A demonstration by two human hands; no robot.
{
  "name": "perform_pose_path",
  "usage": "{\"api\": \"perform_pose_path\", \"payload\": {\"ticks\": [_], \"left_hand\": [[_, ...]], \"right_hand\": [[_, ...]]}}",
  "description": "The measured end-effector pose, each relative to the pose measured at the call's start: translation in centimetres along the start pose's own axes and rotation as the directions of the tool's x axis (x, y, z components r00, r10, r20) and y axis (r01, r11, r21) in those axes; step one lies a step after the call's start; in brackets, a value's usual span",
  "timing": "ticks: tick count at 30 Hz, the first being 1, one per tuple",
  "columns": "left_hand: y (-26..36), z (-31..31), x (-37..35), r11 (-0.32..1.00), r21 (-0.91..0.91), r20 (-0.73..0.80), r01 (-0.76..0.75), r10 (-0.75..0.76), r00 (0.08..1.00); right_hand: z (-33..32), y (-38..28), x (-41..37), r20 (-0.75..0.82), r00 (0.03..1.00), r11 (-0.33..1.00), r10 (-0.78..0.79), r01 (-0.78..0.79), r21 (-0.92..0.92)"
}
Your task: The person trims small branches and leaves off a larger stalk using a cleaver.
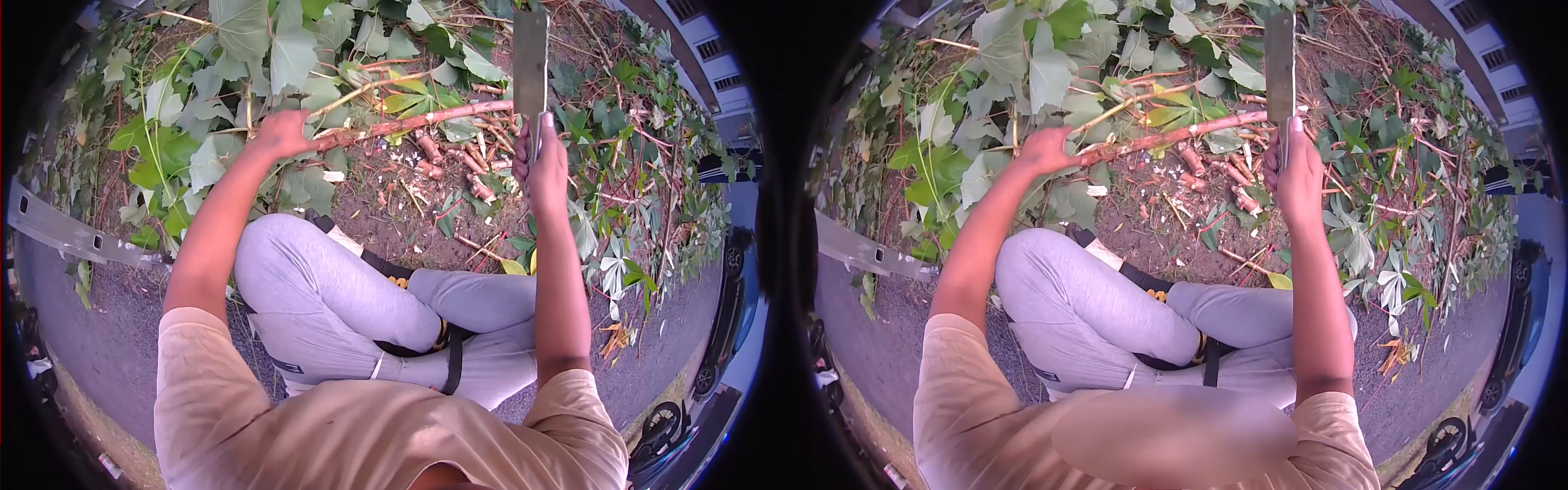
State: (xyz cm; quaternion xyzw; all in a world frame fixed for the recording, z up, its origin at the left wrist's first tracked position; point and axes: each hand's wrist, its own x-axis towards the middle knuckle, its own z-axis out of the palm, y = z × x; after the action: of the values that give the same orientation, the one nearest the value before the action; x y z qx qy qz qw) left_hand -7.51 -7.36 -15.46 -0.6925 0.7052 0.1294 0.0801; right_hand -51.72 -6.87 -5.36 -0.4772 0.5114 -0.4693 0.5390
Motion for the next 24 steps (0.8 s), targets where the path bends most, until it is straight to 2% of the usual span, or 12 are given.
{"api": "perform_pose_path", "payload": {"ticks": [1, 3, 6, 7, 10, 11, 12, 14, 15, 20, 22, 24], "left_hand": [[-0.2, 1.0, 0.0, 1.0, 0.009, -0.005, 0.0, 0.0, 1.0], [-0.5, 2.1, 0.2, 0.999, -0.028, -0.054, -0.022, 0.02, 0.998], [0.4, 2.5, 0.3, 1.0, -0.018, -0.02, -0.006, 0.005, 1.0], [0.6, 2.1, -0.3, 1.0, 0.005, 0.094, -0.02, 0.019, 0.995], [-0.3, 3.2, -0.2, 0.999, 0.018, 0.078, -0.043, 0.041, 0.996], [1.3, 2.1, -1.5, 0.999, 0.009, 0.006, -0.031, 0.031, 0.999], [0.9, 2.8, -1.5, 0.999, 0.017, 0.01, -0.046, 0.045, 0.999], [-0.1, 4.8, -1.0, 0.986, 0.099, -0.052, -0.137, 0.142, 0.988], [0.7, 4.2, -1.2, 0.992, 0.088, 0.047, -0.088, 0.085, 0.995], [-1.4, 7.0, -1.1, 0.971, 0.077, -0.122, -0.227, 0.235, 0.964], [-2.0, 7.0, -1.7, 0.923, 0.108, -0.17, -0.368, 0.382, 0.908], [-3.0, 7.5, -2.1, 0.895, 0.099, -0.192, -0.436, 0.447, 0.874]], "right_hand": [[-1.1, 1.7, -0.8, -0.001, 1.0, 1.0, -0.005, 0.005, 0.009], [-2.4, 3.8, -2.5, -0.058, 0.969, 0.97, 0.239, -0.241, -0.041], [-3.2, 3.0, -4.1, -0.057, 0.937, 0.937, 0.345, -0.341, 0.075], [-3.3, 2.4, -4.5, -0.071, 0.937, 0.938, 0.341, -0.335, 0.088], [-5.0, 1.3, -5.9, -0.04, 0.93, 0.916, 0.366, -0.352, 0.194], [-5.6, 1.3, -6.5, -0.04, 0.938, 0.924, 0.346, -0.333, 0.188], [-5.9, 1.6, -6.8, -0.053, 0.936, 0.923, 0.347, -0.331, 0.198], [-6.9, 1.8, -8.0, -0.103, 0.928, 0.923, 0.357, -0.334, 0.189], [-7.3, 1.7, -8.5, -0.123, 0.92, 0.914, 0.372, -0.34, 0.223], [-10.6, 3.4, -11.3, -0.222, 0.907, 0.928, 0.358, -0.321, 0.188], [-11.4, 4.8, -11.8, -0.291, 0.873, 0.918, 0.391, -0.344, 0.198], [-11.6, 5.0, -11.6, -0.316, 0.862, 0.912, 0.397, -0.332, 0.242]]}}
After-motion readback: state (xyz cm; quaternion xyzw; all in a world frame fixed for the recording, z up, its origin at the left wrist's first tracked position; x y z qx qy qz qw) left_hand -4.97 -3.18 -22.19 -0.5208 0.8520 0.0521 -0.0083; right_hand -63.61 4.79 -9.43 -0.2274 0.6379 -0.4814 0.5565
